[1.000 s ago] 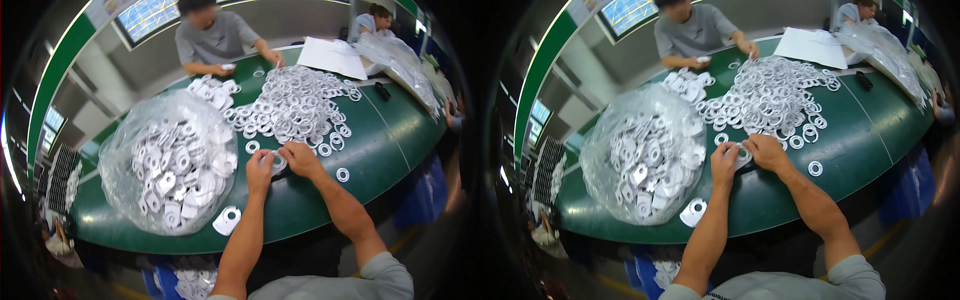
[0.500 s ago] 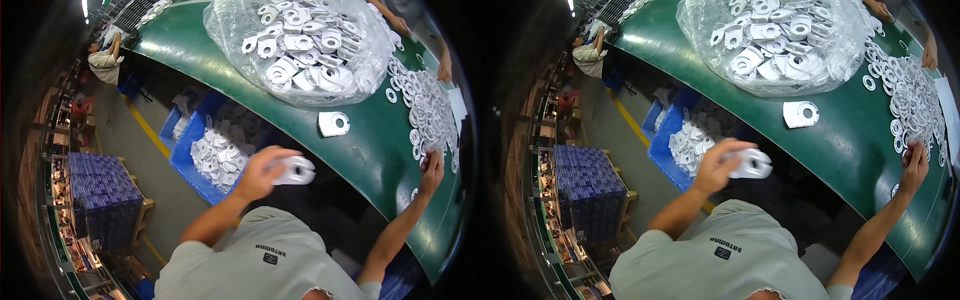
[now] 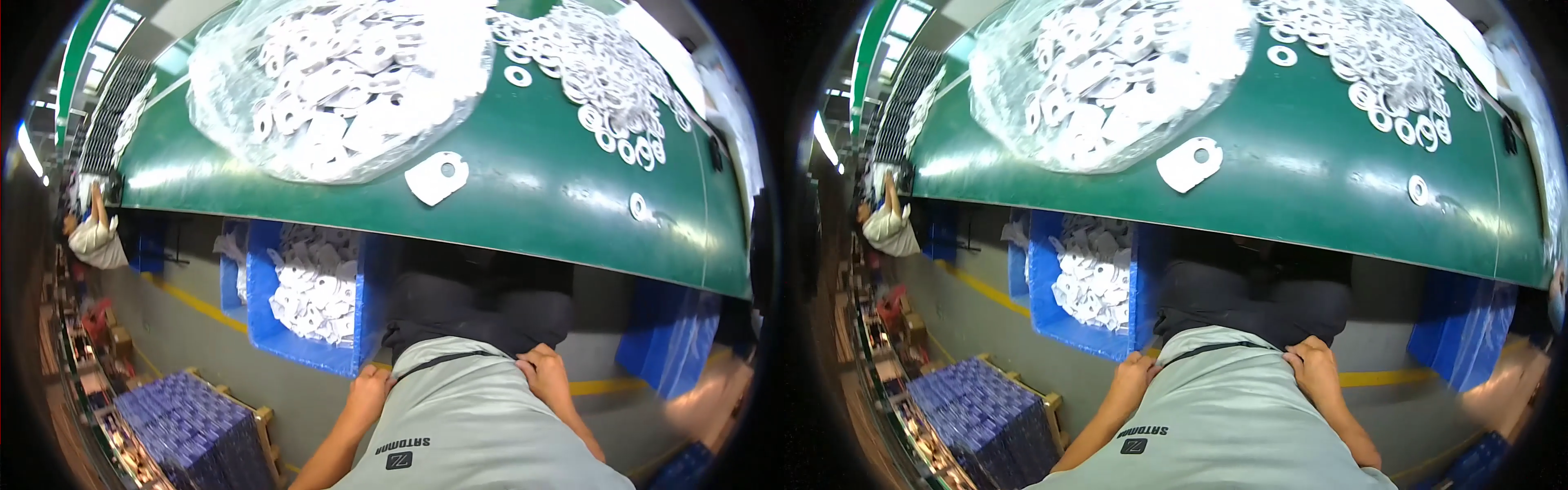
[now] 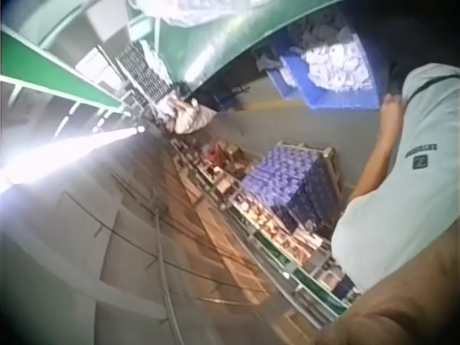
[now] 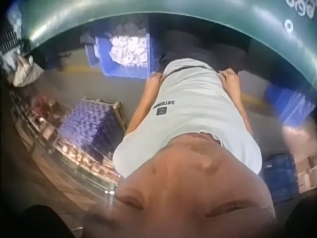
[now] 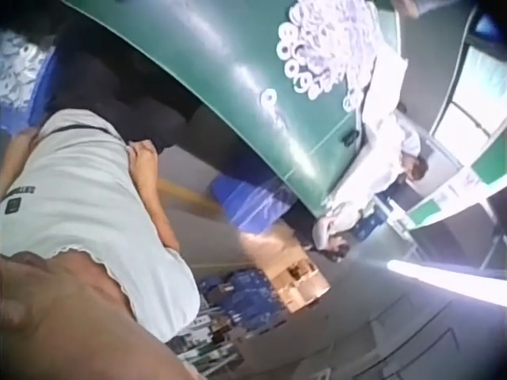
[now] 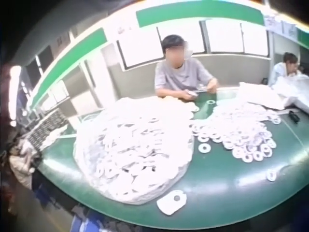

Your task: The recorder is assembling small plastic and metal rings using a handheld jig at a factory workbench.

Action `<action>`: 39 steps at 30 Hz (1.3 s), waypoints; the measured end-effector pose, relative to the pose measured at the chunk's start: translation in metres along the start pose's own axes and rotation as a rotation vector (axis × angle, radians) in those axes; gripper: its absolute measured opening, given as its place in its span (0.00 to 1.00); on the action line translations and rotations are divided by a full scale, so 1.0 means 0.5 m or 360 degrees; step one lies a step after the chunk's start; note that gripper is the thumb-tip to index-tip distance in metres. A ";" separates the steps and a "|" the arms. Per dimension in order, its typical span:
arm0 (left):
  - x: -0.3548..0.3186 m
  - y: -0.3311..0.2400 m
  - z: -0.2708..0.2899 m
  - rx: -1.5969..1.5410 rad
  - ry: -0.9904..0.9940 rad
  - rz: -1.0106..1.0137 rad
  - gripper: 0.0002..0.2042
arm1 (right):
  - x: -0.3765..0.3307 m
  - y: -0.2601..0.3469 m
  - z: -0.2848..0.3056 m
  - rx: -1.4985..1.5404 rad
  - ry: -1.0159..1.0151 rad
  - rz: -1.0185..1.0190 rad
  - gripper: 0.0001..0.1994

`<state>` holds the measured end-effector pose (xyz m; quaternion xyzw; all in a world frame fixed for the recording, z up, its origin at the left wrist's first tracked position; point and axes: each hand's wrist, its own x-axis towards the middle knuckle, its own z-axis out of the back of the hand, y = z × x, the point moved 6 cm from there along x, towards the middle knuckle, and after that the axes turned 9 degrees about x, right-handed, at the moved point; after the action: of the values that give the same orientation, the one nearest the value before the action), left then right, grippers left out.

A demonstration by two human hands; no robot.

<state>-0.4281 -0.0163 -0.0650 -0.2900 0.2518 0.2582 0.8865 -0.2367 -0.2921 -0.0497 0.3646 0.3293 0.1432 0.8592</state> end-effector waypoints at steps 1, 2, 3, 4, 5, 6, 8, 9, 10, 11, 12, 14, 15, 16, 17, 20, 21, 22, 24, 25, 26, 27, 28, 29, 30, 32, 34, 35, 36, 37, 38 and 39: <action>-0.006 -0.002 0.001 0.0170 0.0101 -0.0012 0.09 | -0.016 -0.001 -0.004 -0.0002 -0.0096 0.0066 0.08; 0.001 -0.009 0.011 0.0199 0.0098 -0.0048 0.09 | -0.017 0.002 -0.007 0.0001 -0.0194 0.0147 0.07; 0.007 -0.020 0.020 0.0308 0.0053 -0.0091 0.07 | -0.017 0.000 -0.010 0.0017 -0.0234 0.0139 0.07; 0.016 -0.028 0.026 0.0415 0.0009 -0.0131 0.06 | -0.019 0.008 -0.008 -0.0005 -0.0315 0.0262 0.07; 0.024 -0.030 0.029 0.0438 0.0023 -0.0151 0.06 | -0.030 0.015 -0.012 -0.0027 -0.0382 0.0373 0.08; 0.037 -0.051 0.051 0.0158 -0.0235 -0.0438 0.05 | -0.030 0.012 -0.015 -0.0012 -0.0397 0.0348 0.08; 0.057 0.000 0.019 -0.1024 -0.0112 -0.0255 0.06 | -0.010 0.020 -0.014 0.0197 -0.0304 0.0368 0.09; 0.052 0.002 0.011 -0.1595 0.0219 -0.0098 0.05 | -0.014 0.035 -0.012 0.0193 -0.0243 0.0418 0.12; 0.060 -0.012 0.021 -0.1383 0.0190 -0.0283 0.04 | -0.008 0.047 -0.008 0.0235 -0.0173 0.0444 0.13; 0.059 -0.028 0.031 -0.1102 0.0086 -0.0357 0.03 | -0.011 0.071 0.000 0.0255 -0.0132 0.0469 0.12; 0.062 -0.038 0.037 -0.0926 0.0064 -0.0311 0.03 | -0.018 0.077 -0.002 0.0332 -0.0091 0.0466 0.10; 0.080 -0.043 0.044 -0.0968 -0.0045 -0.0327 0.07 | 0.008 0.072 0.011 0.0403 -0.0046 0.0469 0.09; 0.085 -0.049 0.055 -0.0980 -0.0095 -0.0357 0.07 | 0.011 0.068 0.015 0.0503 0.0013 0.0453 0.09; 0.086 -0.049 0.060 -0.0984 -0.0067 -0.0338 0.07 | 0.009 0.065 0.017 0.0604 0.0070 0.0441 0.08; 0.087 -0.051 0.074 -0.0876 -0.0115 -0.0405 0.07 | 0.011 0.062 0.020 0.0603 0.0082 0.0435 0.08; 0.088 -0.067 0.102 -0.0621 -0.0239 -0.0486 0.07 | 0.012 0.064 0.025 0.0628 0.0180 0.0498 0.10; 0.086 -0.073 0.111 -0.0470 -0.0310 -0.0507 0.07 | 0.011 0.070 0.021 0.0630 0.0190 0.0494 0.10; 0.089 -0.087 0.108 -0.0312 -0.0329 -0.0519 0.09 | 0.015 0.067 0.011 0.0545 0.0176 0.0308 0.10; 0.093 -0.099 0.080 -0.0151 -0.0288 -0.0526 0.09 | 0.026 0.066 -0.004 0.0352 0.0152 0.0191 0.12; 0.096 -0.099 0.063 0.0009 -0.0240 -0.0539 0.09 | 0.031 0.070 -0.013 0.0353 0.0158 0.0197 0.12; 0.100 -0.099 0.051 0.0080 -0.0203 -0.0543 0.10 | 0.035 0.079 -0.016 0.0298 0.0124 0.0300 0.11; 0.103 -0.098 0.050 0.0078 -0.0208 -0.0537 0.10 | 0.039 0.090 -0.017 0.0243 0.0090 0.0403 0.11; 0.110 -0.097 0.053 0.0082 -0.0219 -0.0498 0.10 | 0.045 0.101 -0.012 0.0242 0.0096 0.0408 0.11; 0.113 -0.092 0.056 0.0085 -0.0221 -0.0455 0.10 | 0.049 0.117 -0.007 0.0427 0.0155 0.0406 0.10; 0.113 -0.098 0.066 0.0088 -0.0219 -0.0450 0.10 | 0.052 0.132 0.002 0.0614 0.0208 0.0405 0.09; 0.106 -0.122 0.116 -0.0479 -0.0339 -0.0499 0.11 | 0.049 0.149 0.026 0.0805 0.0287 0.0581 0.07; 0.094 -0.138 0.151 -0.0682 -0.0260 -0.0798 0.11 | 0.028 0.175 0.077 0.1134 0.0399 0.0867 0.06; 0.080 -0.156 0.172 -0.0880 -0.0183 -0.1088 0.11 | 0.016 0.194 0.091 0.1128 0.0385 0.0867 0.06; 0.064 -0.182 0.205 -0.1002 -0.0244 -0.1282 0.07 | -0.005 0.221 0.117 0.1480 0.0205 0.0940 0.05; 0.048 -0.219 0.242 -0.1248 -0.0365 -0.1278 0.06 | -0.029 0.246 0.157 0.1802 -0.0027 0.0995 0.05; 0.022 -0.262 0.278 -0.1474 -0.0480 -0.1265 0.06 | -0.034 0.286 0.184 0.2015 0.0202 0.1196 0.02; 0.001 -0.303 0.310 -0.1687 -0.0685 -0.1392 0.06 | -0.026 0.319 0.198 0.2207 0.0476 0.1415 0.01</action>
<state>-0.2902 -0.0219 0.1021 -0.6982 -0.2269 0.0186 0.6788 -0.1808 -0.2406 0.1225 0.8835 0.2787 0.2806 0.2510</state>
